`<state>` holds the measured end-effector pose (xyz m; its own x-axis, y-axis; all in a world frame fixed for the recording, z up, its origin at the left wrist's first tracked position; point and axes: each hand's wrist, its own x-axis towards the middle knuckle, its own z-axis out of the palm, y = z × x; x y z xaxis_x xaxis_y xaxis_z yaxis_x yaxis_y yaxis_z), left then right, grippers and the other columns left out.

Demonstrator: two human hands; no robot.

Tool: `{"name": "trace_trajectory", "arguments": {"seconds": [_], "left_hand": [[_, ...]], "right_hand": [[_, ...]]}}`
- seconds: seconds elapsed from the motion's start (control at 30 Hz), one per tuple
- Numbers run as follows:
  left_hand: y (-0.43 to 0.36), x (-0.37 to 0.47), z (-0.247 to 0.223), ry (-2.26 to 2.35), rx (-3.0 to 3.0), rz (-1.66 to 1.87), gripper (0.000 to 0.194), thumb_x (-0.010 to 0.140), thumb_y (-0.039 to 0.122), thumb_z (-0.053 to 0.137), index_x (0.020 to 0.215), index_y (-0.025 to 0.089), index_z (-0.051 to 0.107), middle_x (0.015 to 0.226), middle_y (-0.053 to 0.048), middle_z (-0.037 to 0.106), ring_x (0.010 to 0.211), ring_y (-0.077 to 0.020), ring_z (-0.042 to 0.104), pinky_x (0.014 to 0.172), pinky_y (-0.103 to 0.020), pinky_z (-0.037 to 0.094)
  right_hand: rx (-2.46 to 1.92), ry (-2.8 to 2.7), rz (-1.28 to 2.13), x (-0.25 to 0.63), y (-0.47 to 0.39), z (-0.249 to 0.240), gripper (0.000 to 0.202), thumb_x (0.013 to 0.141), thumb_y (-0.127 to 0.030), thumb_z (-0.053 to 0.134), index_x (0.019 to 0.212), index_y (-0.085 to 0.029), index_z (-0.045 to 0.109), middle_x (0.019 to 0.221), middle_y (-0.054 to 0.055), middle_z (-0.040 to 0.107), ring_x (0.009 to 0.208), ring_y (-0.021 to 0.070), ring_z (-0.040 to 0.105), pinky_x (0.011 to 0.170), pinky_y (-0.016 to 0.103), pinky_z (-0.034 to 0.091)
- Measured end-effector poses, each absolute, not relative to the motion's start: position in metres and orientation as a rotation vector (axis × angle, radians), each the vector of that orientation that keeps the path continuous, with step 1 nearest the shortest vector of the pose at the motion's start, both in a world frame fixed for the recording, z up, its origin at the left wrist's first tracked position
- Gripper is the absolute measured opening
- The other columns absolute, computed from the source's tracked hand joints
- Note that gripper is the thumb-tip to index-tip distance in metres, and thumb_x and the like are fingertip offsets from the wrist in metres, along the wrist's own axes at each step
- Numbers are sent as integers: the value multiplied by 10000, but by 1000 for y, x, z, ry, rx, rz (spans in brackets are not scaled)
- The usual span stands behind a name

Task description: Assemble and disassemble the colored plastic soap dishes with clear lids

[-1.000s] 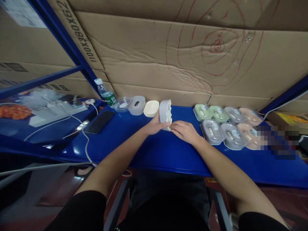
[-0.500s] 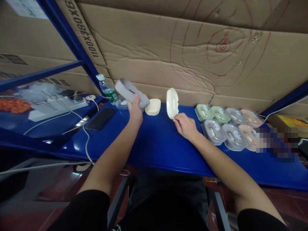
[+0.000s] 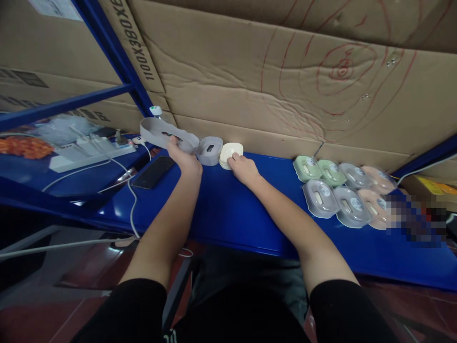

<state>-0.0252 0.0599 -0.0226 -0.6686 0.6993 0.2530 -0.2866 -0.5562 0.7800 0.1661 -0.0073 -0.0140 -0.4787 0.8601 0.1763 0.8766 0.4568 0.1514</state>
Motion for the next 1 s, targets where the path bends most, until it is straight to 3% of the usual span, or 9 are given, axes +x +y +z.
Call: {"name": "trace_trajectory", "arguments": {"seconds": [0.1, 0.27, 0.5, 0.67, 0.8, 0.87, 1.0], "left_hand": [[58, -22, -19, 870, 657, 2215, 393, 1004, 442, 501, 1299, 197, 588, 1377, -126, 681, 1250, -236, 704, 1029, -375, 596], [49, -22, -10, 936, 696, 2052, 438, 1029, 576, 524, 1315, 252, 598, 1180, -66, 747, 1071, -216, 777, 822, -321, 638], [40, -16, -4, 914, 713, 1766, 319, 978, 448, 636, 1192, 217, 686, 958, -48, 773, 855, -187, 777, 695, -258, 614], [27, 7, -5, 779, 955, 1531, 365, 966, 464, 645, 1166, 176, 744, 1054, -111, 789, 929, -225, 764, 778, -308, 624], [16, 9, -8, 1074, 1403, 1798, 382, 978, 515, 651, 1157, 201, 775, 1241, -119, 756, 1158, -257, 718, 1020, -387, 575], [9, 7, -7, 1124, 1773, 1830, 465, 939, 575, 711, 1244, 228, 757, 1391, -123, 694, 1293, -288, 664, 1127, -439, 517], [0, 8, -4, 1048, 2341, 1501, 748, 826, 641, 830, 1443, 258, 649, 1540, -147, 611, 1454, -354, 556, 1237, -528, 407]], "right_hand": [[-1565, -2537, -254, 163, -6, -21, 368, 1133, -288, 334, 1319, -189, 636, 1345, 168, 645, 1102, 277, 686, 768, 368, 513], [-1429, -2399, -149, 172, -14, -27, 390, 1099, -357, 442, 1415, -193, 603, 1446, 160, 610, 1169, 290, 679, 851, 380, 559], [-1227, -2248, -66, 191, -34, -21, 505, 1068, -392, 516, 1548, -232, 514, 1492, 163, 571, 1318, 324, 607, 995, 461, 601], [-1198, -2076, 4, 196, -38, -26, 362, 1078, -433, 530, 1386, -266, 623, 1437, 138, 514, 1129, 268, 664, 961, 453, 621], [-1214, -2034, 8, 210, -35, -32, 267, 1063, -410, 562, 1239, -244, 674, 1454, 154, 467, 1200, 289, 630, 1059, 513, 573], [-1266, -2006, -6, 217, -35, -30, 259, 1071, -402, 537, 1208, -232, 677, 1503, 166, 443, 1254, 304, 607, 1095, 537, 543], [-1303, -2016, -14, 227, -38, -18, 268, 1082, -373, 492, 1196, -213, 674, 1510, 181, 472, 1298, 312, 594, 1090, 520, 535]]}}
